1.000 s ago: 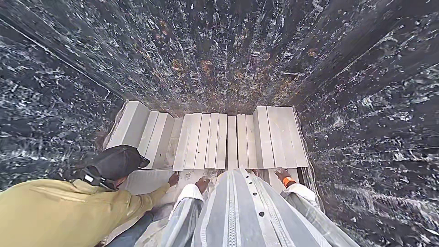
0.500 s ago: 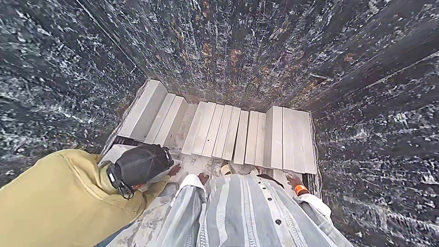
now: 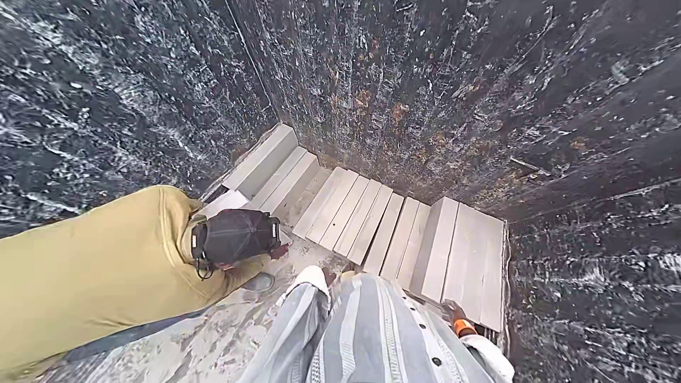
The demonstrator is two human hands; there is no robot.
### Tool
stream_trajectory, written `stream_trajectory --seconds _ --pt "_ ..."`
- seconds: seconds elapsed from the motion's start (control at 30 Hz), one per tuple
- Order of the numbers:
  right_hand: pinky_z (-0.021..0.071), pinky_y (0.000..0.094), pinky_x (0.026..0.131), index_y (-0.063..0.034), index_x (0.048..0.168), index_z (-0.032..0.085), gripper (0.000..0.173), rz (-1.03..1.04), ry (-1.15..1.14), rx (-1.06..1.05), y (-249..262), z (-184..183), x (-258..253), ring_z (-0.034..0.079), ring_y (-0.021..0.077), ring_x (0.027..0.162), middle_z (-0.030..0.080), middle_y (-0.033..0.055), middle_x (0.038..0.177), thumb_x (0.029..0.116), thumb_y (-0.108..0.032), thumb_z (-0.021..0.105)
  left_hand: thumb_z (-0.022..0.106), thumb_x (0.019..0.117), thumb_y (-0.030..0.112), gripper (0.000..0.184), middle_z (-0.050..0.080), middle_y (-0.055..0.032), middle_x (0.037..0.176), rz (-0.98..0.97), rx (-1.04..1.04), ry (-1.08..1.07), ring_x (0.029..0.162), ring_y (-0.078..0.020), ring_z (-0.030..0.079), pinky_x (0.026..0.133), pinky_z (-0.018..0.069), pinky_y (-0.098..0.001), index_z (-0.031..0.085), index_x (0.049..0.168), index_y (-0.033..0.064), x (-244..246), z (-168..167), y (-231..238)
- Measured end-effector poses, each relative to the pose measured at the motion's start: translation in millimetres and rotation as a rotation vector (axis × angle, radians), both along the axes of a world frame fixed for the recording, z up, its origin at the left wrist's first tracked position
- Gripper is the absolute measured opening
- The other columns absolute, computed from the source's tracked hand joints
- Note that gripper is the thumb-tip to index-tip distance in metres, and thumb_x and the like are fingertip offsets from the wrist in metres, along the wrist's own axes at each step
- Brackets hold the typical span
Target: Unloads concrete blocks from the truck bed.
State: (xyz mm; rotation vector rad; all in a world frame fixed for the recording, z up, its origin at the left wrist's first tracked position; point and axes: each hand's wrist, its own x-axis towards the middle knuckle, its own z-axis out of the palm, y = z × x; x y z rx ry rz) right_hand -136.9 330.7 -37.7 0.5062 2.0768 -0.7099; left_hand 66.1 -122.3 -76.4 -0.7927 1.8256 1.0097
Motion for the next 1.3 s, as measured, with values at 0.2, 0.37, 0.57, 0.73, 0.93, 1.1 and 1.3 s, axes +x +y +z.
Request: stream_trajectory --seconds 0.2,0.37,0.57,0.73,0.93,1.1,1.3 --pt "0.05 0.0538 0.107 0.0024 0.15 0.045 0.048 0.035 0.052 -0.087 20.3 -12.5 -40.1 0.062 0.0423 0.126 0.057 0.0305 0.142 0.1103 -0.024 0.05 0.046 0.1063 0.048 0.059 0.06 -0.0267 0.138 0.101 -0.015 -0.021 0.132 -0.0402 0.056 0.111 0.0406 -0.0608 0.058 0.139 0.0002 16.8 19.5 34.9" --pt "0.0495 0.0515 0.108 0.0034 0.149 0.046 0.048 0.079 0.033 -0.12 43.9 -29.6 -48.8 0.062 0.0404 0.127 0.057 0.0301 0.142 0.1103 -0.025 0.05 0.048 0.1062 0.046 0.057 0.061 -0.0276 0.135 0.22 -0.049 0.017 0.129 -0.0402 0.058 0.11 0.0417 -0.0596 0.06 0.135 -0.0018 23.0 32.2 84.6" --pt "0.0455 0.054 0.112 0.0032 0.146 0.05 0.047 0.252 -0.041 -0.075 83.0 -73.1 -54.1 0.059 0.0402 0.132 0.058 0.0292 0.142 0.1093 -0.026 0.053 0.044 0.1086 0.043 0.055 0.056 -0.024 0.145 0.379 -0.072 -0.03 0.138 -0.0376 0.052 0.116 0.0371 -0.0577 0.051 0.147 0.0036 23.0 92.3 136.1" --pt "0.0453 0.0525 0.112 0.0048 0.145 0.05 0.048 0.388 -0.136 -0.033 91.5 -75.3 -54.7 0.058 0.0403 0.132 0.058 0.0299 0.141 0.1092 -0.027 0.053 0.047 0.1089 0.038 0.05 0.056 -0.0227 0.146 0.5 -0.144 -0.079 0.14 -0.0372 0.05 0.117 0.0355 -0.0565 0.055 0.144 0.0039 62.2 115.0 165.3" --pt "0.0477 0.0556 0.109 -0.0013 0.149 0.048 0.051 0.415 -0.088 -0.092 54.9 -57.4 -69.0 0.061 0.0413 0.129 0.058 0.0281 0.142 0.1082 -0.031 0.055 0.049 0.1091 0.031 0.044 0.062 -0.0282 0.132 0.619 -0.092 -0.046 0.123 -0.039 0.061 0.109 0.0432 -0.0536 0.059 0.133 -0.0047 146.9 71.3 192.0" --pt "0.0498 0.0589 0.104 -0.0051 0.15 0.047 0.05 0.448 -0.083 -0.111 34.1 -43.4 -62.1 0.062 0.0421 0.126 0.06 0.0261 0.141 0.109 -0.031 0.053 0.049 0.109 0.032 0.045 0.062 -0.0284 0.132 0.643 -0.063 -0.037 0.124 -0.0396 0.061 0.109 0.0435 -0.0545 0.06 0.133 -0.0047 169.5 53.0 203.2" --pt "0.0498 0.0556 0.105 -0.0017 0.149 0.048 0.05 0.464 -0.045 -0.101 52.3 -59.1 -34.8 0.062 0.0409 0.126 0.061 0.0267 0.139 0.1088 -0.031 0.054 0.046 0.1099 0.035 0.048 0.055 -0.0247 0.146 0.716 -0.088 0.014 0.138 -0.038 0.051 0.117 0.0364 -0.0549 0.055 0.143 0.0021 145.2 89.8 205.6"
